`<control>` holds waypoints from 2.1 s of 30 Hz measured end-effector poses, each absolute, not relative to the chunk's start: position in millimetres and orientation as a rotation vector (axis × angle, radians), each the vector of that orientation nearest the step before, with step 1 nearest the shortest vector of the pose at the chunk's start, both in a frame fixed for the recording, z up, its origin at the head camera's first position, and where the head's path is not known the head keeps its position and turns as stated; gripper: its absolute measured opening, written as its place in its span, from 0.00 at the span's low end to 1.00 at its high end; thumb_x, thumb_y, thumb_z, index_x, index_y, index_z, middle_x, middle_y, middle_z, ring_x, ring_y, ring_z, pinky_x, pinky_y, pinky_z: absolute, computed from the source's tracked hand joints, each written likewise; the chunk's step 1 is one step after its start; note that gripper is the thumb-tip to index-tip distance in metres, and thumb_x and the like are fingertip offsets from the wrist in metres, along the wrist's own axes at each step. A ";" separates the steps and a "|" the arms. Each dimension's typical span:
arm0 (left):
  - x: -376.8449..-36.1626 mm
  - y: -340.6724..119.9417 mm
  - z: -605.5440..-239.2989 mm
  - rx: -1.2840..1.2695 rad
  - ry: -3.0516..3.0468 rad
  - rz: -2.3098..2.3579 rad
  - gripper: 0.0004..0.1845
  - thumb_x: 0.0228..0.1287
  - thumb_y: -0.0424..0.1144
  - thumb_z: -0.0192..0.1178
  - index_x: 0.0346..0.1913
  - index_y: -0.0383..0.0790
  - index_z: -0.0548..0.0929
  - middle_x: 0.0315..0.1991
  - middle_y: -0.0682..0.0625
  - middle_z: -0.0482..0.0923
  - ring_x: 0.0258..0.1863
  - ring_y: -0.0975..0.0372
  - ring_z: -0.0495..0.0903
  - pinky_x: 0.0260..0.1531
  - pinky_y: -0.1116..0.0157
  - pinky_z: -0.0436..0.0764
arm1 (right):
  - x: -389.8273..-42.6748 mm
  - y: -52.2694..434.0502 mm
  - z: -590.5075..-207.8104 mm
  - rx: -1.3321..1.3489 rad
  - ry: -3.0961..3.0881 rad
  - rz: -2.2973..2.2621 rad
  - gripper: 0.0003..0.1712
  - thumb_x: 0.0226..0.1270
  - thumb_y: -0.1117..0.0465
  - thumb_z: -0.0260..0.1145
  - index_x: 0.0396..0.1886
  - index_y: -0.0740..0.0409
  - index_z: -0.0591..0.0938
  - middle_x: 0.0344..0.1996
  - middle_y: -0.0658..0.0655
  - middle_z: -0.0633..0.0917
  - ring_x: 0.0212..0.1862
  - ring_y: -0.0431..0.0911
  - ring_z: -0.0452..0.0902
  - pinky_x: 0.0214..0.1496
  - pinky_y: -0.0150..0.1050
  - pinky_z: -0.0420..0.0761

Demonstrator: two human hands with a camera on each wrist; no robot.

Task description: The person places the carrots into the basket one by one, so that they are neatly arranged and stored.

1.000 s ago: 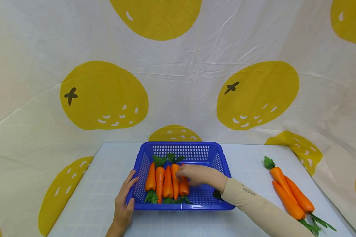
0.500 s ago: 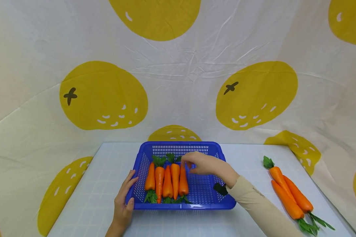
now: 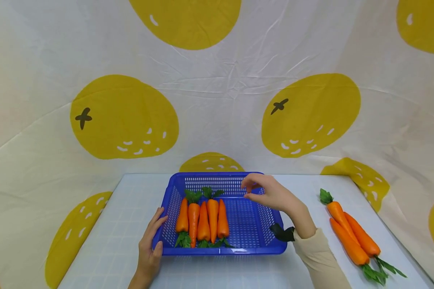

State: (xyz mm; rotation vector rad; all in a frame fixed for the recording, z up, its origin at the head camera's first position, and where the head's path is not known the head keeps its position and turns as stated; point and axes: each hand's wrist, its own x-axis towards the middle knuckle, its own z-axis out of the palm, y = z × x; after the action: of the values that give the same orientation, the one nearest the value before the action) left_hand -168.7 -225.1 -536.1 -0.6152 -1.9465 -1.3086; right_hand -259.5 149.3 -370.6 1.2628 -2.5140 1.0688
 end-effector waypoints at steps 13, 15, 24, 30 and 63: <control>-172.6 -227.6 -543.1 -0.636 -1.922 -1.289 0.25 0.67 0.35 0.46 0.64 0.27 0.73 0.69 0.31 0.65 0.73 0.46 0.59 0.70 0.69 0.59 | -233.0 211.8 -378.6 0.847 -2.258 1.071 0.21 0.52 0.78 0.72 0.44 0.56 0.82 0.36 0.51 0.84 0.36 0.38 0.78 0.39 0.25 0.80; -172.1 -227.5 -543.5 -0.625 -1.931 -1.290 0.25 0.66 0.34 0.46 0.64 0.28 0.74 0.70 0.31 0.65 0.73 0.47 0.59 0.70 0.70 0.60 | -229.9 222.2 -383.3 0.768 -2.225 1.098 0.21 0.52 0.81 0.71 0.44 0.60 0.82 0.35 0.54 0.84 0.36 0.37 0.78 0.39 0.23 0.80; -172.2 -226.5 -541.4 -0.650 -1.900 -1.295 0.25 0.69 0.37 0.46 0.63 0.25 0.73 0.69 0.29 0.64 0.73 0.44 0.59 0.71 0.68 0.59 | -219.8 264.2 -396.5 0.386 -2.215 1.211 0.13 0.63 0.74 0.67 0.47 0.65 0.82 0.37 0.51 0.83 0.33 0.37 0.80 0.37 0.22 0.80; -171.8 -226.1 -541.3 -0.648 -1.902 -1.301 0.25 0.69 0.37 0.46 0.63 0.25 0.73 0.69 0.29 0.64 0.73 0.44 0.59 0.70 0.68 0.59 | -221.2 292.9 -409.7 0.108 -2.218 1.233 0.13 0.68 0.67 0.65 0.50 0.66 0.81 0.38 0.42 0.81 0.31 0.34 0.81 0.37 0.20 0.79; -172.0 -227.5 -545.8 -0.617 -1.944 -1.288 0.24 0.68 0.36 0.46 0.65 0.29 0.73 0.70 0.32 0.64 0.74 0.48 0.59 0.69 0.70 0.59 | -245.5 369.1 -500.6 -0.728 -2.739 1.224 0.41 0.70 0.51 0.61 0.71 0.73 0.60 0.63 0.78 0.65 0.58 0.69 0.61 0.61 0.64 0.69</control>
State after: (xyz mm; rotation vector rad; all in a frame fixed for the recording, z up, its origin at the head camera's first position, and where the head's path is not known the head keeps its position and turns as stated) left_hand -172.0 -227.5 -545.8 -0.6168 -1.9435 -1.2877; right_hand -245.5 369.1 -500.6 -0.7281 -2.7391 1.2242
